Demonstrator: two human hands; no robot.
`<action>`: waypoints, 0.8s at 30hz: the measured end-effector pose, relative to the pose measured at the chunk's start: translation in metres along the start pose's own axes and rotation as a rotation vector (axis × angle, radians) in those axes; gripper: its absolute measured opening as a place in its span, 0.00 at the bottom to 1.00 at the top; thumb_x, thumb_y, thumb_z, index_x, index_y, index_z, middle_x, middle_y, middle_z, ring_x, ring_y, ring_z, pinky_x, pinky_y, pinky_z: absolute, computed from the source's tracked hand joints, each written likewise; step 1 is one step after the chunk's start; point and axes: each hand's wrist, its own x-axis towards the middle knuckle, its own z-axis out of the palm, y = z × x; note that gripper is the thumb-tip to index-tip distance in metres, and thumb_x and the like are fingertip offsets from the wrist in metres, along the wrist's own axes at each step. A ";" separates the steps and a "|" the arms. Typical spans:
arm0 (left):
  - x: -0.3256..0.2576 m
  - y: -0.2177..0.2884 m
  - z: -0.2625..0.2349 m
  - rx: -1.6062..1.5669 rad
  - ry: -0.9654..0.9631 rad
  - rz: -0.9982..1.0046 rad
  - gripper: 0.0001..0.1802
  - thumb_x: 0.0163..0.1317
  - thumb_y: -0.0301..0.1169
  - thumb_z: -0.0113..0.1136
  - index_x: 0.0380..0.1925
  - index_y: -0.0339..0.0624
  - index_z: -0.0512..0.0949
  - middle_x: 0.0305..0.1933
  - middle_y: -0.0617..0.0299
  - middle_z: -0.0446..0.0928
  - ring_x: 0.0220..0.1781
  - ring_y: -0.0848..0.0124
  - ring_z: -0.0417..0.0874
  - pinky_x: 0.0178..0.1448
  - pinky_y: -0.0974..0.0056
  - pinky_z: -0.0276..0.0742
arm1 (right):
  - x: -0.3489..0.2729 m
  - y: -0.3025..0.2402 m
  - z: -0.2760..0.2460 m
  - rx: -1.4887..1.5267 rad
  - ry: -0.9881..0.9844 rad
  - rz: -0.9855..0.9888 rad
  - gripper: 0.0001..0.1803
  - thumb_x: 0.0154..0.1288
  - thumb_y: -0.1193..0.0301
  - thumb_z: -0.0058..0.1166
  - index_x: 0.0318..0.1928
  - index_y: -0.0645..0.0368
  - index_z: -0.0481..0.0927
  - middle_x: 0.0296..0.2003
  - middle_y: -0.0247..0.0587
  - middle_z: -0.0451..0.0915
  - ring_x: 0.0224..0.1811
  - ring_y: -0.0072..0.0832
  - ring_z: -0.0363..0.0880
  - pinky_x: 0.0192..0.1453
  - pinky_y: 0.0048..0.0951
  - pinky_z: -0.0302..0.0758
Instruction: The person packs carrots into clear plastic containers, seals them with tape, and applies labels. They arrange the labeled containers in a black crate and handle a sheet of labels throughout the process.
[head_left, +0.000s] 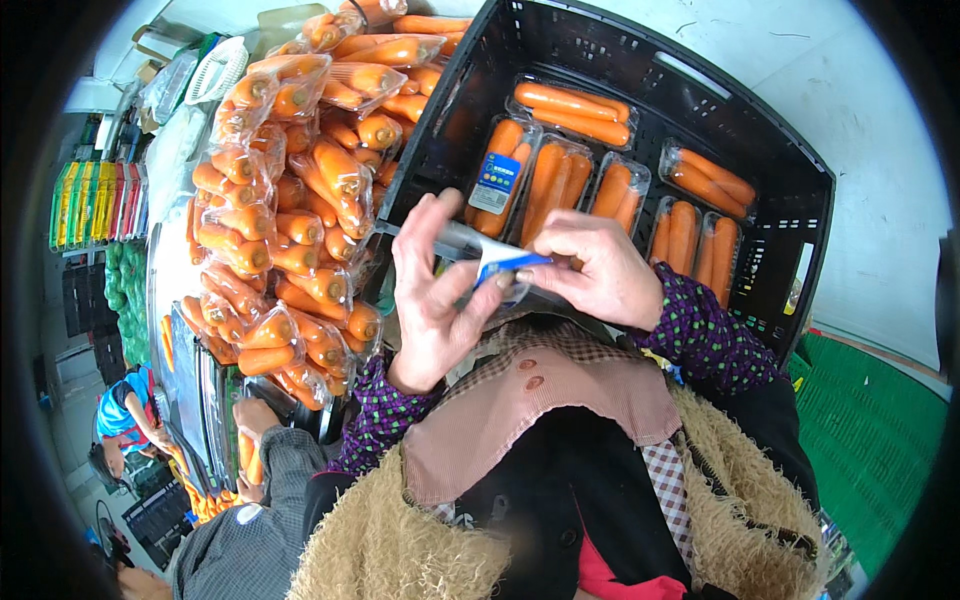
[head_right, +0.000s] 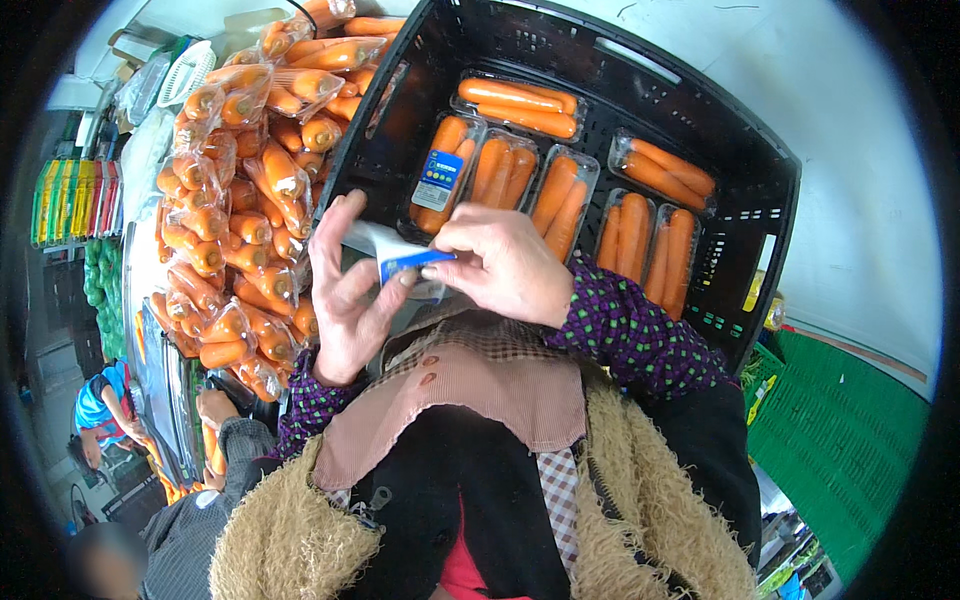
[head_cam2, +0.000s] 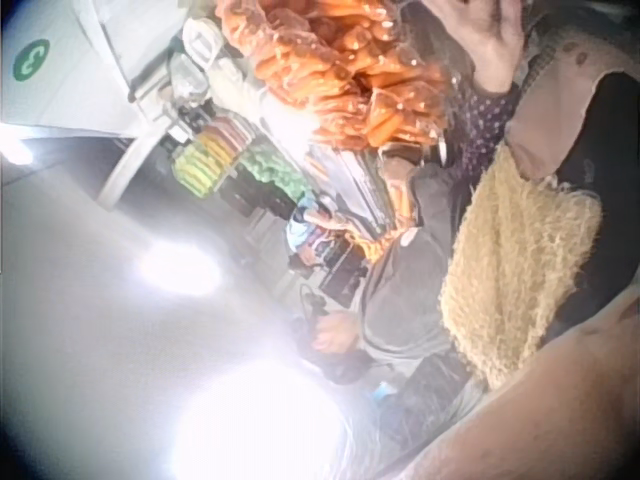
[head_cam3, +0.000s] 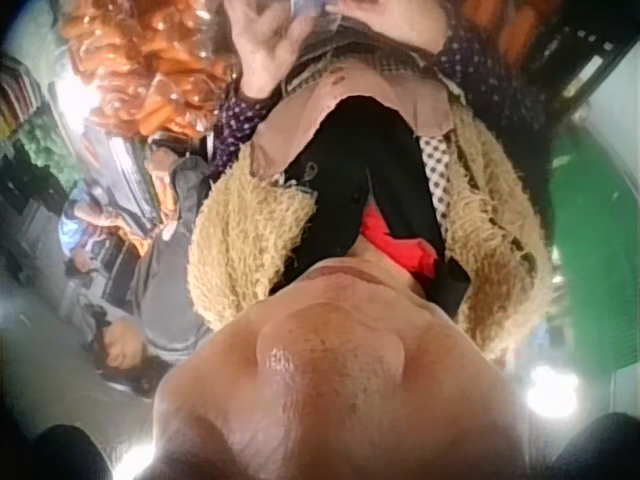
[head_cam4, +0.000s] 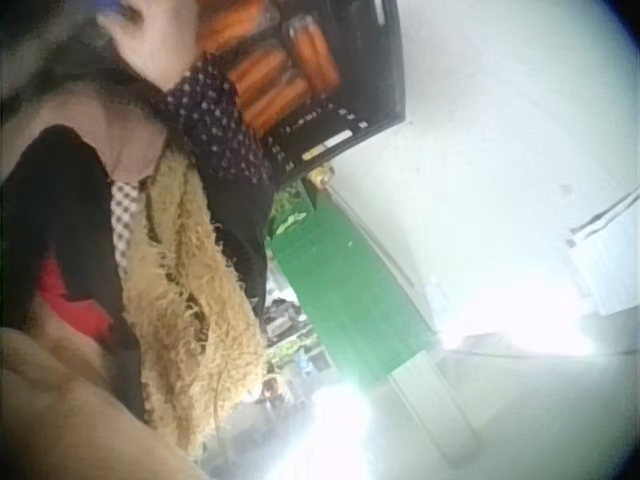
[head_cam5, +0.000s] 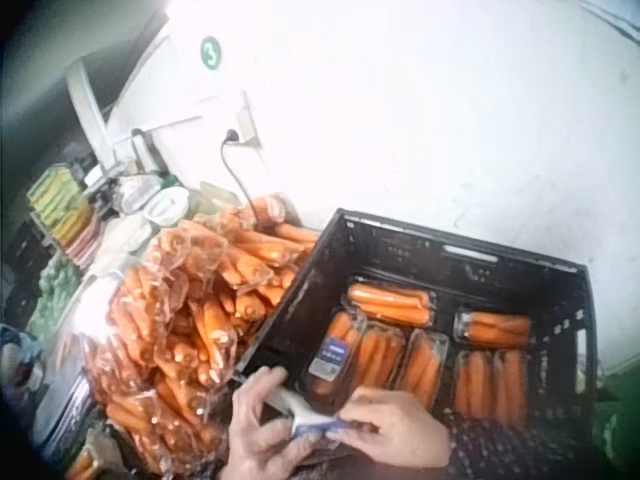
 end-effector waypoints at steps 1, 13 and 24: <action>-0.010 -0.008 0.004 -0.109 -0.066 0.037 0.10 0.45 0.27 0.71 0.26 0.36 0.80 0.58 0.47 0.73 0.63 0.47 0.70 0.66 0.49 0.63 | -0.006 -0.004 0.000 0.028 -0.018 0.037 0.09 0.54 0.76 0.66 0.35 0.62 0.79 0.28 0.40 0.74 0.28 0.31 0.77 0.30 0.29 0.73; -0.032 0.013 0.019 -0.445 -0.220 -0.538 0.08 0.56 0.26 0.69 0.33 0.33 0.81 0.25 0.60 0.77 0.25 0.75 0.75 0.30 0.69 0.72 | -0.020 -0.004 -0.009 -0.326 0.107 -0.351 0.12 0.51 0.78 0.66 0.38 0.63 0.82 0.30 0.41 0.80 0.27 0.32 0.81 0.31 0.30 0.78; -0.060 0.007 -0.027 -0.473 0.133 -0.741 0.06 0.65 0.27 0.61 0.31 0.36 0.77 0.26 0.72 0.75 0.26 0.85 0.67 0.33 0.77 0.64 | 0.002 0.149 -0.039 0.489 0.373 0.629 0.11 0.62 0.72 0.63 0.43 0.64 0.81 0.30 0.38 0.83 0.25 0.18 0.80 0.27 0.18 0.79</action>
